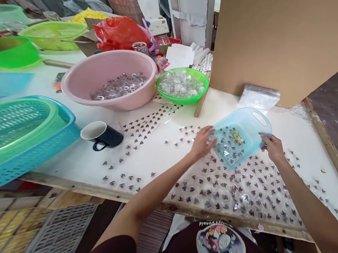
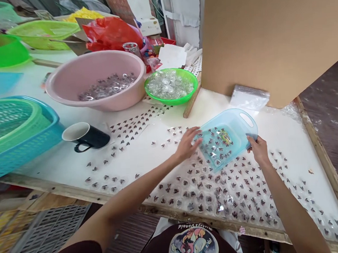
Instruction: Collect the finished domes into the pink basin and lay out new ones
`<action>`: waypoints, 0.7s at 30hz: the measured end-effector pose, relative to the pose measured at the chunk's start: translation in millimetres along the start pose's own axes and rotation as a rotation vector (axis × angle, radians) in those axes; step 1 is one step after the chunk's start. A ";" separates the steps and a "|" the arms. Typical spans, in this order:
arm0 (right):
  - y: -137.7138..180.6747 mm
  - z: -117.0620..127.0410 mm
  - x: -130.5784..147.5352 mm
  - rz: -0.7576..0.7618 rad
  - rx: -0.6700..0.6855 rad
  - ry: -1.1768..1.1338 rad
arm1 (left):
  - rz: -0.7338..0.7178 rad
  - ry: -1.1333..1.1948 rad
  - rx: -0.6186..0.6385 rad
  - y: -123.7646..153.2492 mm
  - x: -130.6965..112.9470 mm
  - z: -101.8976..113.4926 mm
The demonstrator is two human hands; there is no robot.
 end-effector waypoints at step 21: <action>7.4 -39.2 5.9 0.063 -0.076 0.109 | 0.248 0.108 0.010 17.0 16.2 -40.1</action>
Point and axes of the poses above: each hand's wrist, its own y-axis away from the middle knuckle, its own z-axis out of the back of the hand, x = y × z, the point moved 3 cm from there along -y, towards the middle knuckle, and after that the axes turned 12 degrees about x, right-handed, at the moved point
